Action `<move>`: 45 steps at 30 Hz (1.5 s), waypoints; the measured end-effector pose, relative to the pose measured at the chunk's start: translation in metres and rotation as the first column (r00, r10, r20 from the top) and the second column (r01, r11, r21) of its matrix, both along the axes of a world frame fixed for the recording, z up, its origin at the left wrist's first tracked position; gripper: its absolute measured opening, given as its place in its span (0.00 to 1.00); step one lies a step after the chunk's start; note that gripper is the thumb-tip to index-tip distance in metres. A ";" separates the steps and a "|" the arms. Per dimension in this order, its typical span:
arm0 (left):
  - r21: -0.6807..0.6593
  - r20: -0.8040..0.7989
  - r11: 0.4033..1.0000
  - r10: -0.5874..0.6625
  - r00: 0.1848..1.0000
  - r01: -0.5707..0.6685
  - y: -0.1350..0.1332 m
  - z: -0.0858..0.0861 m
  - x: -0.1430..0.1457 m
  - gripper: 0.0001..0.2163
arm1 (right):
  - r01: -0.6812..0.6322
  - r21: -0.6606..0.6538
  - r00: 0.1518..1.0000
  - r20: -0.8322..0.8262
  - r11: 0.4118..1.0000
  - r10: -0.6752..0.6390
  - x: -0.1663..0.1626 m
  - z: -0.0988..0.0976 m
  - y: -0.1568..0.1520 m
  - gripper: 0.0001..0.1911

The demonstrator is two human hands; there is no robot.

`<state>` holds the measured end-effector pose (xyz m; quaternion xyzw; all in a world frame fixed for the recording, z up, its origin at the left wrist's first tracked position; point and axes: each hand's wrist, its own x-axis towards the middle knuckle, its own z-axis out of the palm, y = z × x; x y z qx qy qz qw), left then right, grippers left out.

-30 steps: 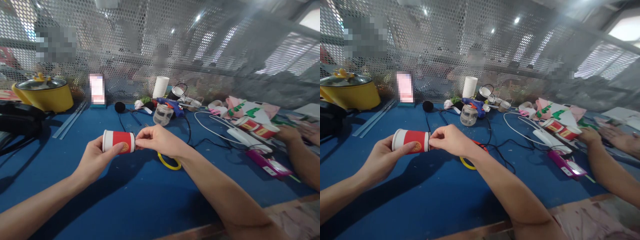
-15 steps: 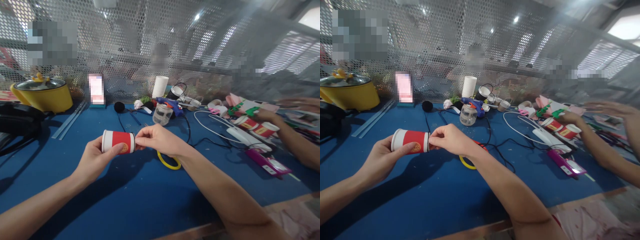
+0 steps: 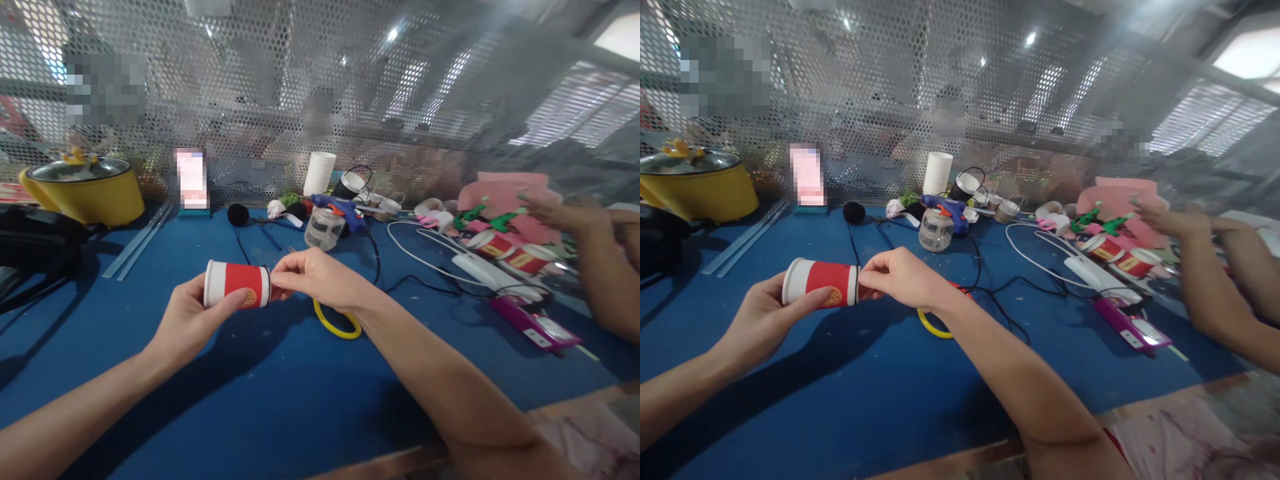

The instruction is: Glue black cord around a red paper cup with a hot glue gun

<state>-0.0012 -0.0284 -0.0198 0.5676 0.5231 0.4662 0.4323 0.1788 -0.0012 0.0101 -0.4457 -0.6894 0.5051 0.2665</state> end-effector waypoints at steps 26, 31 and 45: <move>-0.118 0.316 0.993 0.017 0.949 0.022 0.005 -0.001 0.001 0.07 | -0.020 -0.032 0.995 -0.101 0.999 0.016 -0.002 -0.008 0.004 0.09; -0.193 0.432 0.979 0.026 0.901 0.064 0.007 0.001 0.002 0.06 | -0.023 0.157 0.997 0.075 0.987 0.012 -0.003 -0.010 -0.001 0.08; -0.188 0.410 0.982 0.049 0.911 0.032 0.004 -0.002 0.003 0.06 | 0.047 0.264 0.972 0.210 0.963 -0.105 -0.011 -0.007 -0.009 0.05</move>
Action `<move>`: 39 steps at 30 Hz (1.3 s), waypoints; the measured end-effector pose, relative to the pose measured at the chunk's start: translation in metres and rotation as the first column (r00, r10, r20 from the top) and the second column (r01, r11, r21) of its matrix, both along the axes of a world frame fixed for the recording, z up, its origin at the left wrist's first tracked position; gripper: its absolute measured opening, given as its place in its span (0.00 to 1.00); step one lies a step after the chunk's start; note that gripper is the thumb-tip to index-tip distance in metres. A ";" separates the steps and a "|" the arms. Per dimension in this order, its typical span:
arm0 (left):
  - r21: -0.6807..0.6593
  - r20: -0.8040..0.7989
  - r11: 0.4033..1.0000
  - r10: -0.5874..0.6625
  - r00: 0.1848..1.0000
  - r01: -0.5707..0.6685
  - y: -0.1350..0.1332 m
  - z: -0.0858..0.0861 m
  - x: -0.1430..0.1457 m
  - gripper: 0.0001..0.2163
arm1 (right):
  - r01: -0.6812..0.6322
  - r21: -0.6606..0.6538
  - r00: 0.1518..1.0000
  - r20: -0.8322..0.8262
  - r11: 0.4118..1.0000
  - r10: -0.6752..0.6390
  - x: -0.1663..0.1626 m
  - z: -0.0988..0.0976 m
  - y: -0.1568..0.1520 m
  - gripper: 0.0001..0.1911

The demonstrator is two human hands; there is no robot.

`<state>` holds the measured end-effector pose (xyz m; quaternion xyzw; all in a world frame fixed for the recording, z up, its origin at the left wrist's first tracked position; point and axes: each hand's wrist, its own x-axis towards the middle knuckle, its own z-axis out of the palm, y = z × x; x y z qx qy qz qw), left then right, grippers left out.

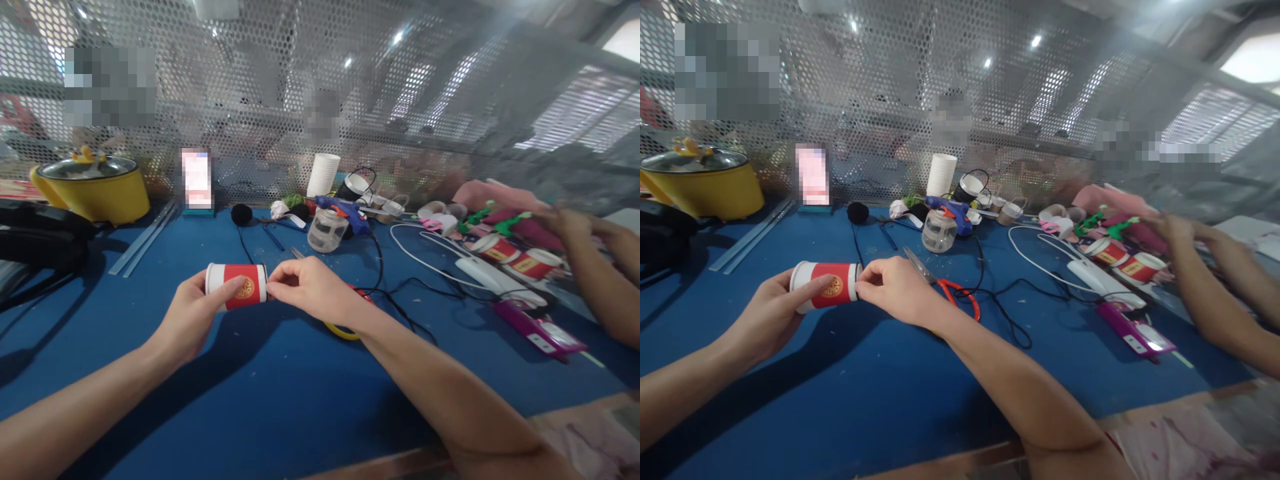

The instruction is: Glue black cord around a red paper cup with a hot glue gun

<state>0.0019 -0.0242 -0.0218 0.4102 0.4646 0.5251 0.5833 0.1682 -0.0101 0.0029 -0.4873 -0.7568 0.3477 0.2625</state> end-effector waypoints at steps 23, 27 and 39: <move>-0.055 0.063 0.998 -0.028 0.998 0.031 0.003 0.002 0.000 0.05 | -0.051 -0.078 0.998 -0.045 0.996 0.048 0.002 0.004 0.000 0.05; -0.049 0.069 0.998 -0.029 0.997 0.032 0.001 0.002 0.001 0.05 | -0.028 -0.062 0.999 -0.027 0.998 0.027 0.001 0.003 -0.001 0.05; 0.327 -0.389 0.943 0.067 0.919 0.069 -0.004 0.001 -0.004 0.11 | -0.107 -0.288 0.880 -0.473 0.952 -0.044 0.006 -0.005 0.014 0.07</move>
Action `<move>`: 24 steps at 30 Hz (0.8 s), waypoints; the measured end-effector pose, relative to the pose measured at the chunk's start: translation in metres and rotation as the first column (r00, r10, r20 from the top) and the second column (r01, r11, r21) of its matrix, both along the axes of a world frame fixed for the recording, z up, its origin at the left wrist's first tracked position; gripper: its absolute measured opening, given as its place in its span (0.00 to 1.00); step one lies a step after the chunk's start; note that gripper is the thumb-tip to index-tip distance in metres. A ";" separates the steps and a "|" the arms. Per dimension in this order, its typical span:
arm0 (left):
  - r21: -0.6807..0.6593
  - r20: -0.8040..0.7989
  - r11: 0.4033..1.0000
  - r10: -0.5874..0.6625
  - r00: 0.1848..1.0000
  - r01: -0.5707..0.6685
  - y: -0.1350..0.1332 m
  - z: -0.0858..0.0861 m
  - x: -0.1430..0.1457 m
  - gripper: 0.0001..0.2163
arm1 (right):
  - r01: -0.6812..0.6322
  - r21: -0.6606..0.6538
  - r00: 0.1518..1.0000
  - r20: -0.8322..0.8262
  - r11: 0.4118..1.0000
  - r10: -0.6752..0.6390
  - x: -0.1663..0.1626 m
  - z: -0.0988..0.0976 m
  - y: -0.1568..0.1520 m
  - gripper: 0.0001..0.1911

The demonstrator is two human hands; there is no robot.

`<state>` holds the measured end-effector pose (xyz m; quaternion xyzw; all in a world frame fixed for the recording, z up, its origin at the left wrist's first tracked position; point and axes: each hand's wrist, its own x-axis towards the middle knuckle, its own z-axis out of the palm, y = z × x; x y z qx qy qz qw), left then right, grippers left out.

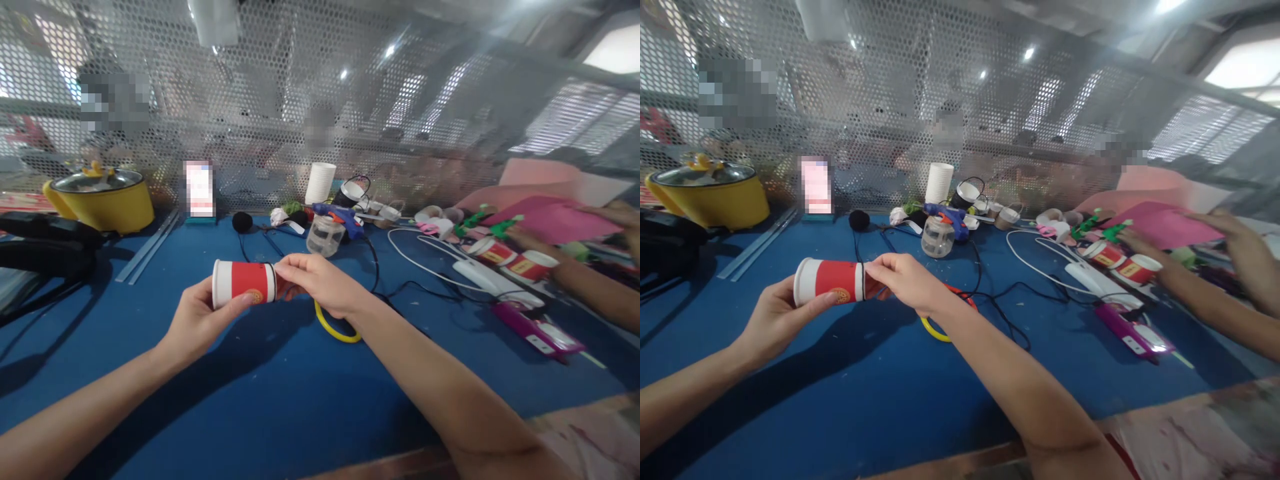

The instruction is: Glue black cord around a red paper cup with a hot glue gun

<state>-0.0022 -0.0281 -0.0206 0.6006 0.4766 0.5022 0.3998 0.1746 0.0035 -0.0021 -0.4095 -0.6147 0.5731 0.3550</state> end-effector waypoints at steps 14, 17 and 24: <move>-0.407 0.450 0.845 -0.146 0.881 0.348 0.013 0.006 -0.005 0.10 | -0.104 0.467 0.940 0.335 0.878 -0.067 -0.005 0.001 -0.016 0.08; -0.390 0.446 0.874 -0.095 0.890 0.289 0.011 0.004 -0.003 0.07 | 0.022 0.585 0.900 0.342 0.811 -0.270 -0.002 0.002 -0.012 0.11; -0.333 0.392 0.917 -0.078 0.917 0.220 0.006 0.000 0.000 0.08 | -0.145 0.572 0.953 0.299 0.807 -0.041 -0.011 0.001 -0.024 0.18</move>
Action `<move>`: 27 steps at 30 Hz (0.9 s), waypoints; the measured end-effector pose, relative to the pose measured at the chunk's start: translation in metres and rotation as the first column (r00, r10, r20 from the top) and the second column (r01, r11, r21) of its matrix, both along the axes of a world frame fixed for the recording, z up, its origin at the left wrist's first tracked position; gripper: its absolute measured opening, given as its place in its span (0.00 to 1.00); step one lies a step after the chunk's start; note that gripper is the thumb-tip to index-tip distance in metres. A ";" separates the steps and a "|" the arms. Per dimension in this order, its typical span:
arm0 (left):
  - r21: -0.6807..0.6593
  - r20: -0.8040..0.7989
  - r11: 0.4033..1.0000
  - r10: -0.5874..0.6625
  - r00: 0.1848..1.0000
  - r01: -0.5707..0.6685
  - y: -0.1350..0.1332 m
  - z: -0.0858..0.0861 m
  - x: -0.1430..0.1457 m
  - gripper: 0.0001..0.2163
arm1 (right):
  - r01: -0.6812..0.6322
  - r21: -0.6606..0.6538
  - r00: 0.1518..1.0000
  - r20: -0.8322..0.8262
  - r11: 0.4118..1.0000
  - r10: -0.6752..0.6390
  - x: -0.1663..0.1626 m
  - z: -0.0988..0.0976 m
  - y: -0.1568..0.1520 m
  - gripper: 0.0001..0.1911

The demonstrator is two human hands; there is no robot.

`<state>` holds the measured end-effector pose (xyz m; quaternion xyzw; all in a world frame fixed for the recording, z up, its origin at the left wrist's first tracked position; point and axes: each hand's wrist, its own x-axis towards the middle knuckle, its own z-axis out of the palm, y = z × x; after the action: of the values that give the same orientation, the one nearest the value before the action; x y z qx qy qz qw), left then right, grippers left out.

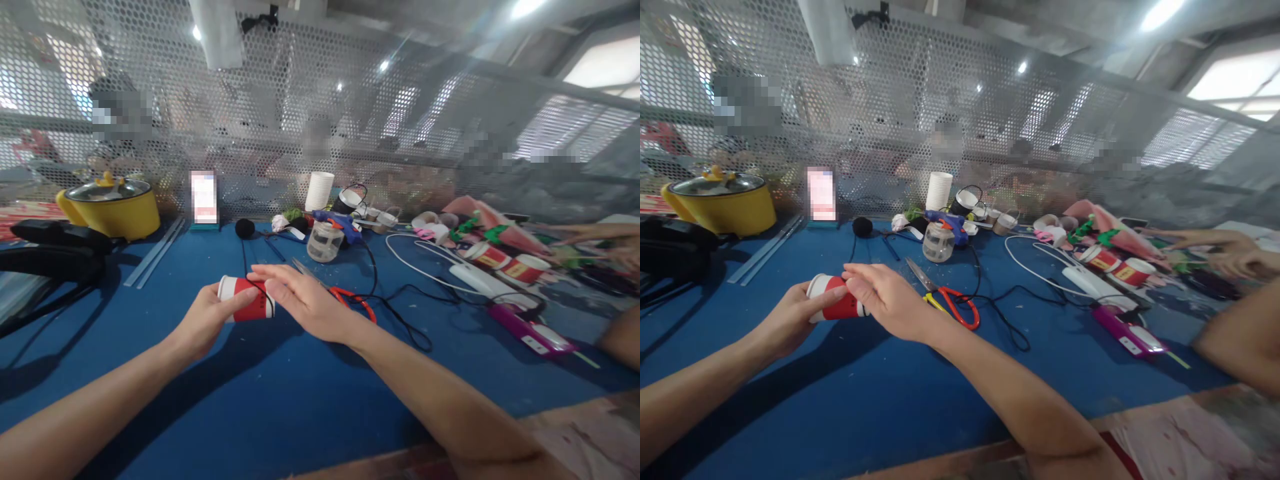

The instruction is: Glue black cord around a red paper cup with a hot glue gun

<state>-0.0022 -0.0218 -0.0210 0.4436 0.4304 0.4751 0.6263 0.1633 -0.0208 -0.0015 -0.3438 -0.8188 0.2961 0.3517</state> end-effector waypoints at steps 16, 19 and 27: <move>-0.029 -0.150 0.997 0.071 0.986 -0.076 0.003 0.000 -0.001 0.10 | 0.556 -0.058 0.814 -0.167 0.829 -0.557 0.040 0.015 0.042 0.07; -0.023 -0.178 0.997 0.067 0.982 -0.072 0.006 -0.001 -0.004 0.11 | 0.723 -0.067 0.664 -0.209 0.688 -0.718 0.078 0.025 0.068 0.09; 0.006 -0.232 0.997 0.079 0.970 -0.080 0.013 -0.001 -0.013 0.12 | 0.578 -0.490 0.726 -0.058 0.653 -0.686 0.110 0.019 0.095 0.16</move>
<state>-0.0148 -0.0091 -0.0222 0.4773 0.5189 0.4439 0.5531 0.2738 0.0738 0.0171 -0.6406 -0.5084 0.3692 0.4414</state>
